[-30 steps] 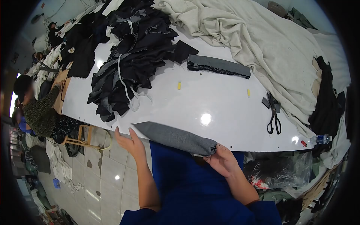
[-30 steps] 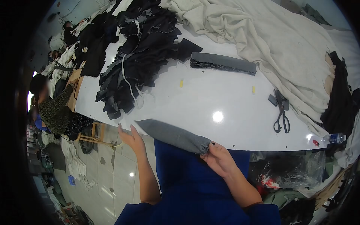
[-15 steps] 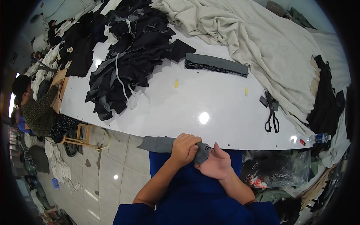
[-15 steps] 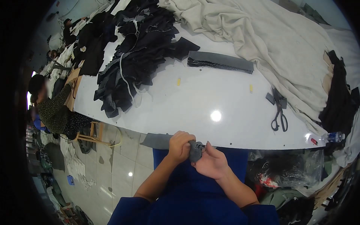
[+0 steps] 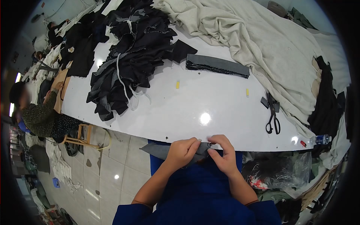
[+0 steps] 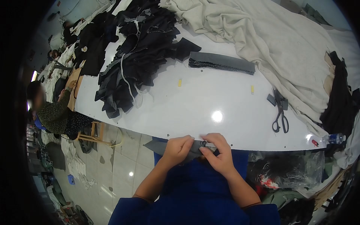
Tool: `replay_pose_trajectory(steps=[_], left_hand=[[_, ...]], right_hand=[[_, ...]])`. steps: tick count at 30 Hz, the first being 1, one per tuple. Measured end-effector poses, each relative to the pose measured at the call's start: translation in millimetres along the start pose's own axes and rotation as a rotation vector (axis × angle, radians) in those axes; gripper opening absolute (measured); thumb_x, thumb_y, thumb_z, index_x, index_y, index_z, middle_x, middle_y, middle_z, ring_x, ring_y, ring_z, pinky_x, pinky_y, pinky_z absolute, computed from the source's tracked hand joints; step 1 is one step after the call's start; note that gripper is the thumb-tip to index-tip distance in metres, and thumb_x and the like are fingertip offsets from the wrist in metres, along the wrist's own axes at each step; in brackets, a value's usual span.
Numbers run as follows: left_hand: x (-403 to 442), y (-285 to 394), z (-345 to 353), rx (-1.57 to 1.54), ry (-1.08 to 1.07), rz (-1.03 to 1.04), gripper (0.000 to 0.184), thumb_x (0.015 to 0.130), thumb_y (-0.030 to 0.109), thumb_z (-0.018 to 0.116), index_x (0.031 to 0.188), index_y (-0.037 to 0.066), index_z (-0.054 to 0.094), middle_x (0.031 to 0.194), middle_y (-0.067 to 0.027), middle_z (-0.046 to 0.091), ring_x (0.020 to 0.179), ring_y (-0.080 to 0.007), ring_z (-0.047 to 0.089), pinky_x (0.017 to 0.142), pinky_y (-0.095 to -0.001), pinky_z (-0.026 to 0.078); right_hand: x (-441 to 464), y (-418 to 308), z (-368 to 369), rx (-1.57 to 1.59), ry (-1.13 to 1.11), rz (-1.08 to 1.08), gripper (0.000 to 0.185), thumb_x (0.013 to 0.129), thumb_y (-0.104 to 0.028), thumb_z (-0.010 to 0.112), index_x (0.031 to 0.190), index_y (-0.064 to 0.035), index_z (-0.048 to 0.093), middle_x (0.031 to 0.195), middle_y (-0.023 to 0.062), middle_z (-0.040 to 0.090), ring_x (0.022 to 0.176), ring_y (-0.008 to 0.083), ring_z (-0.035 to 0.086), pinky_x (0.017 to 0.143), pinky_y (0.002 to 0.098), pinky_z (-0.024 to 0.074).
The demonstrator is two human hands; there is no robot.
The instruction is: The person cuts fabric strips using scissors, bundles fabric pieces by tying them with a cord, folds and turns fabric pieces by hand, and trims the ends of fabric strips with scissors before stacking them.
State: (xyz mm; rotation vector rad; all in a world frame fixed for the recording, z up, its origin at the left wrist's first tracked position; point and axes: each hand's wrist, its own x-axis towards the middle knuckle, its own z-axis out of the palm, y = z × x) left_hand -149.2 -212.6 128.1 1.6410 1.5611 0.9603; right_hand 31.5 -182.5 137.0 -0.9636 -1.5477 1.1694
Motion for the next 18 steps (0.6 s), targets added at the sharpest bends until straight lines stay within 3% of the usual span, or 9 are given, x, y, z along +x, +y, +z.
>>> replay_pose_trajectory(steps=[2, 6, 8, 10, 11, 13, 16, 17, 18], left_hand=[[-2, 1, 0, 0.005, -0.021, 0.007, 0.027, 0.097, 0.024, 0.054, 0.082, 0.003, 0.062, 0.067, -0.0167, 0.059, 0.06, -0.0342, 0.059, 0.055, -0.0384, 0.044], [-4, 5, 0, -0.06, -0.077, -0.033, 0.031, 0.098, 0.027, 0.054, 0.08, 0.003, 0.061, 0.068, -0.0179, 0.059, 0.061, -0.0356, 0.058, 0.055, -0.039, 0.044], [-8, -1, -1, -0.074, -0.104, -0.054, 0.031, 0.098, 0.027, 0.054, 0.081, 0.003, 0.062, 0.069, -0.019, 0.059, 0.062, -0.0361, 0.059, 0.055, -0.0395, 0.044], [-18, -17, 2, -0.169, -0.196, -0.068, 0.037, 0.101, 0.03, 0.051, 0.081, 0.0, 0.06, 0.064, -0.0136, 0.059, 0.057, -0.0259, 0.057, 0.056, -0.0349, 0.043], [-20, -18, 5, -0.171, -0.193, -0.063, 0.037, 0.101, 0.03, 0.051, 0.081, 0.0, 0.06, 0.064, -0.0136, 0.059, 0.057, -0.0259, 0.057, 0.056, -0.0349, 0.043], [-29, -20, 7, -0.537, -0.216, -0.278, 0.044, 0.104, 0.033, 0.047, 0.08, -0.002, 0.057, 0.064, -0.0017, 0.052, 0.061, -0.0105, 0.047, 0.059, -0.0287, 0.041], [-18, -15, 9, -0.493, -0.191, -0.331, 0.046, 0.105, 0.033, 0.044, 0.079, -0.003, 0.055, 0.07, 0.0044, 0.045, 0.069, -0.0054, 0.039, 0.061, -0.0248, 0.038], [-15, -15, 10, -0.496, -0.185, -0.326, 0.046, 0.105, 0.033, 0.044, 0.079, -0.003, 0.055, 0.07, 0.0044, 0.045, 0.069, -0.0054, 0.039, 0.061, -0.0248, 0.038], [-13, -16, 12, -0.514, -0.159, -0.338, 0.045, 0.105, 0.033, 0.045, 0.08, -0.002, 0.055, 0.069, 0.0039, 0.045, 0.068, -0.0057, 0.039, 0.061, -0.0252, 0.038]], right_hand=[[-3, 17, -11, -0.094, -0.181, -0.121, 0.031, 0.086, -0.005, 0.066, 0.116, -0.0013, 0.065, 0.1, 0.0101, 0.064, 0.083, 0.0184, 0.059, 0.078, 0.0286, 0.0458], [-4, 22, -18, 0.013, -0.197, -0.022, 0.019, 0.088, -0.005, 0.064, 0.108, -0.0028, 0.065, 0.097, 0.0067, 0.063, 0.08, 0.0164, 0.058, 0.076, 0.0288, 0.0459], [-8, 28, -18, 0.293, 0.18, 0.207, 0.004, 0.095, -0.008, 0.06, 0.093, -0.0052, 0.06, 0.091, 0.0032, 0.059, 0.08, 0.0146, 0.057, 0.076, 0.0297, 0.0455], [18, 13, -36, 0.575, 0.586, 0.204, 0.016, 0.103, -0.015, 0.048, 0.091, -0.0063, 0.052, 0.086, 0.0027, 0.054, 0.083, 0.0123, 0.056, 0.08, 0.0284, 0.0459], [24, 12, -51, 0.542, 0.601, 0.167, 0.015, 0.104, -0.015, 0.048, 0.093, -0.0055, 0.053, 0.087, 0.0038, 0.055, 0.082, 0.0122, 0.056, 0.08, 0.0277, 0.0472], [26, 12, -63, 0.386, 0.327, 0.195, 0.015, 0.103, -0.015, 0.048, 0.093, -0.0047, 0.053, 0.085, 0.0042, 0.056, 0.079, 0.0125, 0.057, 0.078, 0.0279, 0.0481], [23, 16, -52, 0.17, 0.072, 0.287, 0.015, 0.101, -0.011, 0.051, 0.106, 0.0, 0.06, 0.084, 0.0044, 0.06, 0.083, 0.0123, 0.059, 0.078, 0.0265, 0.0488], [22, 15, -45, 0.115, -0.001, 0.261, 0.03, 0.1, -0.013, 0.051, 0.126, 0.0019, 0.058, 0.1, 0.0079, 0.065, 0.094, 0.015, 0.061, 0.088, 0.029, 0.0474], [20, 11, -36, 0.135, -0.045, 0.257, 0.034, 0.101, -0.015, 0.051, 0.13, 0.0017, 0.055, 0.107, 0.0088, 0.065, 0.1, 0.016, 0.06, 0.093, 0.0303, 0.045]])
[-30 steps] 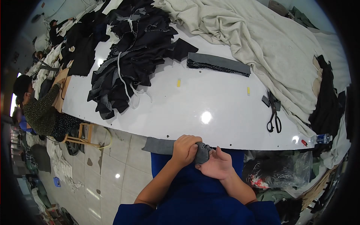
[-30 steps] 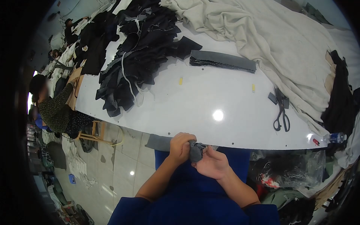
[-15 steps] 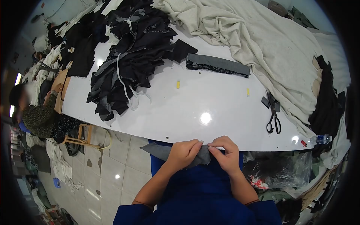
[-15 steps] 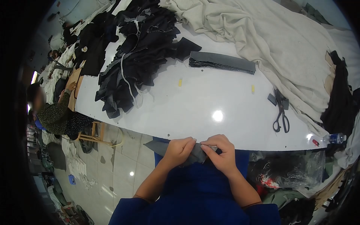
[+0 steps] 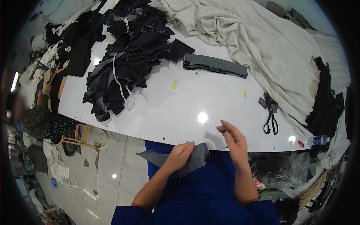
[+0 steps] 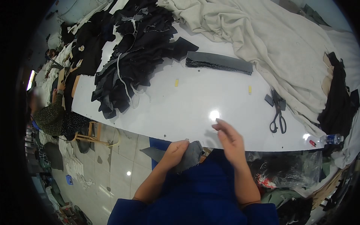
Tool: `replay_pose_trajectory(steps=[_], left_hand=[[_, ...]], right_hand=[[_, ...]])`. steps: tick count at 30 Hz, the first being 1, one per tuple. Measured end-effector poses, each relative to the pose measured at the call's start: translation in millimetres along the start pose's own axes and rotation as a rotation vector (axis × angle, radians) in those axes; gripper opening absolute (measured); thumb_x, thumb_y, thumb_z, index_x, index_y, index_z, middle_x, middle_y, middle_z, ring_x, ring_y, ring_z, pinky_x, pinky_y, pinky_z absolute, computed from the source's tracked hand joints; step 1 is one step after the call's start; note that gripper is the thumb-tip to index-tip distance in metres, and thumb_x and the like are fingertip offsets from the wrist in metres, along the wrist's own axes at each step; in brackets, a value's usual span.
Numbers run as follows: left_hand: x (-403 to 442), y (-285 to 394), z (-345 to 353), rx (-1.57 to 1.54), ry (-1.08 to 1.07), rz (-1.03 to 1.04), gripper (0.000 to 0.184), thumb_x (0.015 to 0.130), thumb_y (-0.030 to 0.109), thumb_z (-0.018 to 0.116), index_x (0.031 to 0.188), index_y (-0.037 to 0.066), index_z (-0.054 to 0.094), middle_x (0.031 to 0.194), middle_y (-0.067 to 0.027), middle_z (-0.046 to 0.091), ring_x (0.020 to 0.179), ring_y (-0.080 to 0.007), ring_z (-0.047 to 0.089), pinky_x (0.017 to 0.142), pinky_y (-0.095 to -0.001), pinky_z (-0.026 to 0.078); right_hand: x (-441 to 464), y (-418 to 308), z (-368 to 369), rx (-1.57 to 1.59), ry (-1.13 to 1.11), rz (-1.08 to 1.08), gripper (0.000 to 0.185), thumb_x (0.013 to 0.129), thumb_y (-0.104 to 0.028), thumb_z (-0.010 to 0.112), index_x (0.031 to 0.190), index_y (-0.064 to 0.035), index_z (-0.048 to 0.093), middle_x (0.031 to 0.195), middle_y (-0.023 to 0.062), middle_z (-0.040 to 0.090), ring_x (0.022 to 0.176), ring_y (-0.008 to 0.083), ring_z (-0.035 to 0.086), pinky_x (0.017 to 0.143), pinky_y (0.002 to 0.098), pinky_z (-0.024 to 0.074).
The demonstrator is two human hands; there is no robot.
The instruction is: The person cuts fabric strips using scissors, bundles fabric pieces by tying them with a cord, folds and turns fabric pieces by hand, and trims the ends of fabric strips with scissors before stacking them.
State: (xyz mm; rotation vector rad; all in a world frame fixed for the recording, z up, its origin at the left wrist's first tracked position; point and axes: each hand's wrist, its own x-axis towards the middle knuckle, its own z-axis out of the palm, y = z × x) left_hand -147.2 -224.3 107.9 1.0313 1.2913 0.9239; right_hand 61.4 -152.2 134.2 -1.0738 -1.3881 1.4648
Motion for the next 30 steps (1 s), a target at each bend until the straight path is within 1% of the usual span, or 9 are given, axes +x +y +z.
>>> replay_pose_trajectory(steps=[2, 5, 6, 13, 18, 21, 24, 28, 30], left_hand=[[2, -5, 1, -0.022, 0.027, -0.012, 0.044, 0.105, 0.032, 0.045, 0.08, -0.002, 0.056, 0.069, 0.0034, 0.046, 0.068, -0.006, 0.04, 0.061, -0.0257, 0.039], [5, -6, 2, -0.042, 0.08, 0.021, 0.038, 0.102, 0.033, 0.052, 0.085, 0.0, 0.058, 0.068, 0.0011, 0.05, 0.068, -0.0071, 0.044, 0.062, -0.0256, 0.04], [4, -2, -1, 0.033, 0.035, 0.074, 0.034, 0.099, 0.034, 0.057, 0.09, 0.001, 0.059, 0.07, -0.0016, 0.054, 0.069, -0.0096, 0.05, 0.063, -0.0266, 0.043], [0, 25, -38, 0.793, -0.311, 0.02, 0.034, 0.089, 0.033, 0.07, 0.109, 0.007, 0.063, 0.083, -0.0107, 0.067, 0.08, -0.0219, 0.066, 0.068, -0.0323, 0.049], [-9, -15, -87, 0.507, -0.345, -0.082, 0.031, 0.089, 0.029, 0.07, 0.108, 0.005, 0.063, 0.08, -0.0068, 0.064, 0.081, -0.0145, 0.063, 0.07, -0.0295, 0.048], [-10, -22, -104, 0.437, -0.303, -0.146, 0.024, 0.091, 0.021, 0.069, 0.105, 0.003, 0.064, 0.08, -0.0008, 0.061, 0.077, -0.0082, 0.058, 0.069, -0.0247, 0.047], [0, -31, -108, -0.13, 0.118, -0.294, 0.022, 0.091, 0.014, 0.069, 0.11, 0.006, 0.062, 0.08, -0.0008, 0.063, 0.068, -0.0057, 0.058, 0.061, -0.0201, 0.047], [32, -58, -105, -0.163, 0.234, -0.229, 0.026, 0.091, 0.015, 0.068, 0.114, 0.006, 0.06, 0.074, -0.0004, 0.064, 0.058, -0.0126, 0.058, 0.058, -0.0258, 0.048], [35, -37, -83, 0.458, 0.529, -0.061, 0.031, 0.088, 0.013, 0.068, 0.116, 0.003, 0.059, 0.084, -0.0077, 0.065, 0.059, -0.0205, 0.059, 0.06, -0.0322, 0.05]], right_hand=[[-8, 2, 8, 0.019, -0.188, -0.001, 0.04, 0.101, -0.02, 0.049, 0.136, 0.0011, 0.052, 0.124, 0.0107, 0.062, 0.111, 0.0169, 0.056, 0.103, 0.0329, 0.0383], [-18, 11, 21, 0.013, -0.283, 0.208, 0.031, 0.092, -0.011, 0.065, 0.12, 0.0005, 0.063, 0.098, 0.0057, 0.069, 0.083, 0.0093, 0.062, 0.075, 0.0235, 0.0489], [-18, 17, 25, 0.02, -0.177, 0.159, 0.022, 0.091, -0.01, 0.067, 0.11, 0.002, 0.067, 0.084, 0.0012, 0.067, 0.07, 0.0042, 0.056, 0.063, 0.0198, 0.0447], [-12, 11, -13, 0.088, 0.103, 0.148, 0.013, 0.096, -0.009, 0.061, 0.102, 0.0007, 0.068, 0.087, -0.0021, 0.065, 0.081, 0.0058, 0.057, 0.074, 0.021, 0.0464], [3, 3, -64, 0.009, 0.331, 0.214, 0.014, 0.097, -0.018, 0.061, 0.097, -0.0049, 0.066, 0.071, -0.0069, 0.056, 0.053, 0.0002, 0.038, 0.048, 0.0183, 0.0274], [8, 9, -89, 0.087, 0.327, 0.221, 0.013, 0.098, -0.018, 0.06, 0.099, -0.0063, 0.064, 0.067, -0.0066, 0.053, 0.053, 0.0011, 0.044, 0.048, 0.0183, 0.0315], [17, 18, -104, 0.119, 0.434, 0.217, 0.015, 0.096, -0.017, 0.06, 0.102, -0.004, 0.065, 0.066, -0.0041, 0.054, 0.056, 0.0034, 0.047, 0.052, 0.0201, 0.0349], [22, 86, -115, -0.567, 0.477, 0.146, 0.035, 0.09, -0.011, 0.058, 0.124, -0.0021, 0.058, 0.089, 0.0089, 0.062, 0.075, 0.02, 0.056, 0.071, 0.0316, 0.0452], [19, 86, -100, -1.189, 0.628, -0.181, 0.052, 0.085, -0.01, 0.06, 0.135, -0.002, 0.05, 0.118, 0.0228, 0.058, 0.108, 0.0362, 0.054, 0.093, 0.0432, 0.0432]])
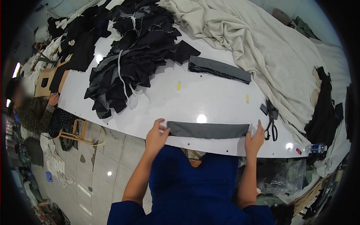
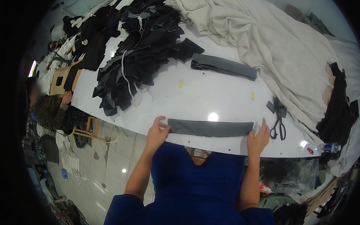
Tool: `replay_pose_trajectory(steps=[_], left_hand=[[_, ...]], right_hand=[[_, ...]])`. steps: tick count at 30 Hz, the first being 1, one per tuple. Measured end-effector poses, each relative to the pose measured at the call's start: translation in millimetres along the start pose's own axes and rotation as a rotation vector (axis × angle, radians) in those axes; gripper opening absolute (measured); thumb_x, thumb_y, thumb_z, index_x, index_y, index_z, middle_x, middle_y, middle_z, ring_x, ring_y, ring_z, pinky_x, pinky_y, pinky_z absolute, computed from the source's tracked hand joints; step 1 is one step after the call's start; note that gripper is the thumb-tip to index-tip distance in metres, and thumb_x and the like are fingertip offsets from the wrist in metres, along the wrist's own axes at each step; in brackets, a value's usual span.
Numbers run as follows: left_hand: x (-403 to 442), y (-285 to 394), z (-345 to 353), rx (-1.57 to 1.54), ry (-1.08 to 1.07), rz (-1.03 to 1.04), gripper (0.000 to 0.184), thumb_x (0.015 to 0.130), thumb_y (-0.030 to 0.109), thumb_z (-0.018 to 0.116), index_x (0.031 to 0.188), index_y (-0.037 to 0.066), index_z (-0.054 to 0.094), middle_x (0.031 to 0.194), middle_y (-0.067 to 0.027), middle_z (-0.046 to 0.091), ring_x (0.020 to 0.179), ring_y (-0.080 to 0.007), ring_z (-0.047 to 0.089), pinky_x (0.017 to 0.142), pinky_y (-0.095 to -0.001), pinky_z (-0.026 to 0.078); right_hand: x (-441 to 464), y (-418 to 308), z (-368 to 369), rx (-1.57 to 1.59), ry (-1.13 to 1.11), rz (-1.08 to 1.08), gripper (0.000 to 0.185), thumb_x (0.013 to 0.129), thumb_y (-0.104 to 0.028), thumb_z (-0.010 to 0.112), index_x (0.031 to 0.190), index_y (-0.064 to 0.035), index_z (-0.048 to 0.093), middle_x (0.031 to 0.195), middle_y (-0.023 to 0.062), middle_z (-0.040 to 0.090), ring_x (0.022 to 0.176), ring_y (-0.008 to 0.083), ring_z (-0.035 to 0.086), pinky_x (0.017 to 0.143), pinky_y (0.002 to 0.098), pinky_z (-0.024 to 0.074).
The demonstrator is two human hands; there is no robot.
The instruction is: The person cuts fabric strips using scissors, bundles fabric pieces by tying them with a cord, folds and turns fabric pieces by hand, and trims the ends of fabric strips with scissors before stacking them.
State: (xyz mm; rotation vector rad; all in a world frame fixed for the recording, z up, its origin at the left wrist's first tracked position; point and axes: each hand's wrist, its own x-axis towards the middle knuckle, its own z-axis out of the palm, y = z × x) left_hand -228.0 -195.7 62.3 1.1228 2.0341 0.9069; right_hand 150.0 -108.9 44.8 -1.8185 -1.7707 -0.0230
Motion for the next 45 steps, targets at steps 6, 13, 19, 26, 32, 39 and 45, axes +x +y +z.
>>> replay_pose_trajectory(steps=[6, 13, 19, 26, 32, 39, 45], left_hand=[[-18, 20, 52, 0.341, -0.054, 0.597, 0.045, 0.089, 0.025, 0.064, 0.132, 0.011, 0.057, 0.132, -0.0159, 0.052, 0.119, -0.0348, 0.051, 0.101, -0.0472, 0.041], [5, 15, 71, 0.6, -0.01, 0.697, 0.052, 0.094, 0.044, 0.057, 0.14, 0.02, 0.052, 0.148, -0.0169, 0.042, 0.138, -0.0345, 0.037, 0.111, -0.0498, 0.031], [79, 29, 100, 0.535, 0.138, 0.795, 0.065, 0.094, 0.05, 0.053, 0.14, 0.004, 0.047, 0.145, -0.0134, 0.047, 0.136, -0.0298, 0.041, 0.113, -0.0437, 0.029], [118, 44, 108, 0.574, 0.17, 0.744, 0.067, 0.093, 0.053, 0.053, 0.138, 0.004, 0.05, 0.146, -0.0133, 0.046, 0.137, -0.0304, 0.04, 0.114, -0.0435, 0.029], [125, 38, 109, 0.528, 0.233, 0.782, 0.066, 0.093, 0.055, 0.052, 0.137, 0.006, 0.052, 0.147, -0.0128, 0.046, 0.137, -0.0303, 0.04, 0.114, -0.0432, 0.029], [130, 37, 112, 0.522, 0.268, 0.786, 0.062, 0.09, 0.051, 0.058, 0.136, 0.01, 0.054, 0.145, -0.0136, 0.047, 0.136, -0.033, 0.039, 0.113, -0.0441, 0.03], [132, 38, 112, 0.535, 0.271, 0.793, 0.062, 0.088, 0.051, 0.06, 0.135, 0.01, 0.056, 0.143, -0.0156, 0.048, 0.135, -0.0365, 0.039, 0.111, -0.0454, 0.031]], right_hand=[[-12, -74, 4, 0.383, -0.164, -0.282, 0.047, 0.086, -0.012, 0.065, 0.131, -0.0009, 0.054, 0.129, 0.0213, 0.055, 0.119, 0.0371, 0.053, 0.103, 0.0445, 0.0386], [2, -51, 46, -0.127, -0.465, -0.29, 0.048, 0.098, -0.038, 0.05, 0.144, -0.0286, 0.048, 0.156, 0.0166, 0.03, 0.143, 0.0417, 0.026, 0.114, 0.062, 0.0167], [48, -36, 74, -0.146, -0.428, -0.317, 0.049, 0.098, -0.035, 0.049, 0.146, -0.0268, 0.046, 0.158, 0.0153, 0.028, 0.145, 0.0393, 0.024, 0.115, 0.0591, 0.0161], [77, -36, 91, -0.104, -0.417, -0.305, 0.05, 0.097, -0.035, 0.052, 0.145, -0.024, 0.047, 0.156, 0.0177, 0.03, 0.144, 0.0406, 0.026, 0.115, 0.0585, 0.0157], [90, -38, 98, -0.084, -0.428, -0.316, 0.05, 0.096, -0.034, 0.052, 0.145, -0.0227, 0.048, 0.155, 0.0186, 0.032, 0.144, 0.0415, 0.026, 0.115, 0.0588, 0.0149], [97, -39, 103, -0.077, -0.393, -0.34, 0.05, 0.095, -0.033, 0.054, 0.143, -0.0221, 0.05, 0.153, 0.0188, 0.035, 0.142, 0.0419, 0.029, 0.115, 0.0595, 0.0149], [89, -43, 98, -0.124, -0.261, -0.345, 0.044, 0.094, -0.032, 0.055, 0.136, -0.0212, 0.058, 0.15, 0.0186, 0.041, 0.141, 0.0408, 0.032, 0.114, 0.0617, 0.0141]])
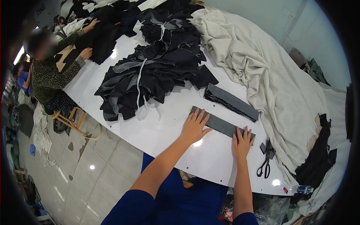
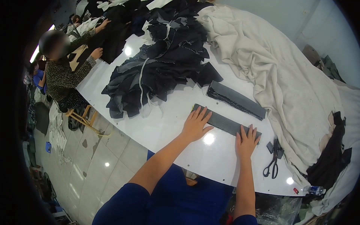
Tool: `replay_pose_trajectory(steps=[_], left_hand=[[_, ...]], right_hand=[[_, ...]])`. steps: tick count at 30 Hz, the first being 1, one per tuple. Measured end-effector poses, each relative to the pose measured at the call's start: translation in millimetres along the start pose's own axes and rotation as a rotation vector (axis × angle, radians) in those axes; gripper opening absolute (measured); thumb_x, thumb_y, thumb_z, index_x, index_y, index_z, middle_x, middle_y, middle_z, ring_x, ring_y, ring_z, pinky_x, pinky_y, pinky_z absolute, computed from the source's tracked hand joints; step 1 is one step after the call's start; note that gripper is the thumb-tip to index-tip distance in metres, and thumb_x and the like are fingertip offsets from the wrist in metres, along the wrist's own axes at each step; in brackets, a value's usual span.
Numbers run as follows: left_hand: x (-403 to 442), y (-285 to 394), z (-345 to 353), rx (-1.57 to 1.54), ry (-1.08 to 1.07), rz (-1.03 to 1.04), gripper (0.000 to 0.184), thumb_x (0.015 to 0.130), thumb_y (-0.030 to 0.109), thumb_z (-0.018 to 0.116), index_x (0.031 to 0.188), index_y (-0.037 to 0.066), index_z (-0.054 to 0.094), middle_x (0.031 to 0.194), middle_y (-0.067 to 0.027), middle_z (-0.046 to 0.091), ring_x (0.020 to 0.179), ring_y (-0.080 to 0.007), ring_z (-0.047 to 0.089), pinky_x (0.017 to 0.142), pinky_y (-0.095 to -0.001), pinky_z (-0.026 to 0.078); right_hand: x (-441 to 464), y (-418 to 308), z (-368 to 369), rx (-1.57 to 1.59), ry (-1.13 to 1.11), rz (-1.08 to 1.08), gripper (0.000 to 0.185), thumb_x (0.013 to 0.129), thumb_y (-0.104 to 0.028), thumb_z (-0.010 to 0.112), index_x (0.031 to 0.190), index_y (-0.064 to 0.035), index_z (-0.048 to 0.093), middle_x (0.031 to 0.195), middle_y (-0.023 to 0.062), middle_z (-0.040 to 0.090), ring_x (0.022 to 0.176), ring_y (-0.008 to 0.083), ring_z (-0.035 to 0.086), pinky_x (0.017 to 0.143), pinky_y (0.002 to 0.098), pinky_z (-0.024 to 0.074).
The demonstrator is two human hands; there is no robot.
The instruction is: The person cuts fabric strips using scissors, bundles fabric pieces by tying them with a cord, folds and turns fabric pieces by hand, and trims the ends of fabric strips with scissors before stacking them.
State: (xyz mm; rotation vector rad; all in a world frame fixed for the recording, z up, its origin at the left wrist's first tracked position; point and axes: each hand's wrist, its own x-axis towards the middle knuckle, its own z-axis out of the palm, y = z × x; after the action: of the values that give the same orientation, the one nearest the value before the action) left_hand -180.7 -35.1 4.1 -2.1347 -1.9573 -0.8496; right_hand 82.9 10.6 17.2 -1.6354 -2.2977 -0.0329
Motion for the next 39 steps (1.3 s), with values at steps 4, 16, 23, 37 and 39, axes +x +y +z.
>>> replay_pose_trajectory(steps=[4, 16, 23, 37, 39], left_hand=[[0, 1, 2, -0.011, -0.009, -0.001, 0.06, 0.089, 0.051, 0.06, 0.133, 0.01, 0.057, 0.142, -0.0157, 0.049, 0.135, -0.0367, 0.04, 0.111, -0.0464, 0.031], [0, 0, -2, -0.039, -0.036, 0.001, 0.06, 0.09, 0.049, 0.059, 0.141, 0.018, 0.05, 0.146, -0.0168, 0.044, 0.136, -0.0426, 0.037, 0.11, -0.0514, 0.031], [3, 4, -4, 0.029, -0.04, 0.054, 0.051, 0.089, 0.05, 0.06, 0.136, 0.031, 0.056, 0.145, -0.0196, 0.043, 0.134, -0.046, 0.037, 0.108, -0.0528, 0.032], [5, 8, -8, 0.042, -0.104, 0.035, 0.051, 0.091, 0.046, 0.06, 0.138, 0.029, 0.055, 0.148, -0.0179, 0.041, 0.136, -0.0432, 0.035, 0.111, -0.05, 0.03], [5, 9, -9, 0.041, -0.116, 0.034, 0.051, 0.091, 0.046, 0.06, 0.139, 0.029, 0.055, 0.149, -0.0178, 0.04, 0.137, -0.0427, 0.035, 0.111, -0.0499, 0.029]], right_hand=[[-3, -1, 6, -0.05, 0.055, 0.054, 0.041, 0.094, -0.03, 0.055, 0.134, -0.0223, 0.06, 0.147, 0.0177, 0.044, 0.14, 0.0404, 0.034, 0.114, 0.0619, 0.0144], [-2, 3, 6, 0.064, -0.008, 0.078, 0.043, 0.093, -0.029, 0.055, 0.135, -0.0204, 0.058, 0.15, 0.0179, 0.041, 0.14, 0.0402, 0.033, 0.114, 0.0632, 0.0144], [-32, 32, -19, -0.029, -0.014, 0.143, 0.045, 0.096, -0.037, 0.052, 0.138, -0.0199, 0.055, 0.149, 0.014, 0.043, 0.142, 0.0375, 0.031, 0.111, 0.0696, 0.0084], [-5, 66, -10, 0.136, 0.138, 0.655, 0.026, 0.08, -0.04, 0.073, 0.093, -0.0172, 0.073, 0.115, 0.0035, 0.06, 0.116, 0.0295, 0.047, 0.094, 0.0467, 0.0341], [-1, 68, -6, 0.16, 0.152, 0.702, 0.024, 0.079, -0.038, 0.074, 0.092, -0.0178, 0.072, 0.115, 0.0031, 0.06, 0.115, 0.0288, 0.047, 0.093, 0.0476, 0.0343]])
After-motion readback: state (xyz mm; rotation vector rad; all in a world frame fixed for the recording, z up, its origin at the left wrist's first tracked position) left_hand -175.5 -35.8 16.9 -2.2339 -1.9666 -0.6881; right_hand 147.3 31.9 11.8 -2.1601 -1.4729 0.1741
